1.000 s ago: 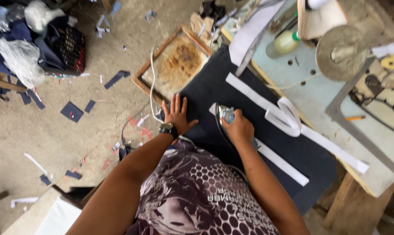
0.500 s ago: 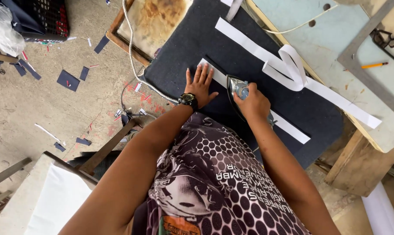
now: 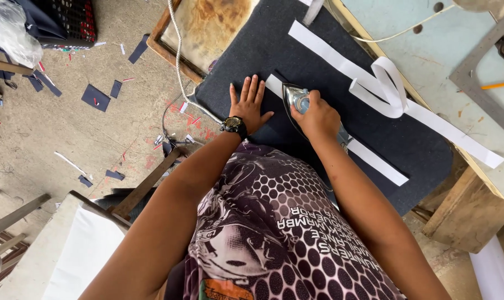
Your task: The person irons a white strip of fabric placed on a dark blue material using a handheld iron. They move the iron back and forth along the strip while holding the fabric steady with their left hand.
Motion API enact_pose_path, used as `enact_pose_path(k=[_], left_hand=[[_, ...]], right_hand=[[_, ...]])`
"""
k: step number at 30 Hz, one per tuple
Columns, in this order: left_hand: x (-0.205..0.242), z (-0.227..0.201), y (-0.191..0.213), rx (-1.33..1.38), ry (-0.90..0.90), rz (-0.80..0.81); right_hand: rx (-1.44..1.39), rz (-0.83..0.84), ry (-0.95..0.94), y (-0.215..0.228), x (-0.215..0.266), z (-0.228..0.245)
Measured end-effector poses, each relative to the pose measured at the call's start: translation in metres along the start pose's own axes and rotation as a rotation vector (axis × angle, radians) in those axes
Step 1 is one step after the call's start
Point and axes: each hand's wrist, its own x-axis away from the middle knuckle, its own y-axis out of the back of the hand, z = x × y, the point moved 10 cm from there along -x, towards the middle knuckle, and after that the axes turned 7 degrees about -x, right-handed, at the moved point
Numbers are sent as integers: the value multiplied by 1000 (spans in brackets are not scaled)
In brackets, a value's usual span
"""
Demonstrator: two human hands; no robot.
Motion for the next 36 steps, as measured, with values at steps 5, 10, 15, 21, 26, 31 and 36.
enact_pose_path(k=[5,10,15,21,26,31,36], left_hand=[[9,34,4,17,52,-28],[28,76,16,65,197,-5],[34,102,13,94,303,58],[22,106,-2,48,225,67],[21,113,-6,29,164,68],[20,113,-4,19,146,70],[22,113,-4,29,136,86]], right_hand=[[6,-15,20,0,-16,18],[36,-40,43,4,-28,37],[56,-71,51,-1,-36,49],[62,-109,57,5,-41,60],[48,-104,50,6,-43,66],[23,-79,29,9,-44,67],[10,-31,-7,5,-44,64]])
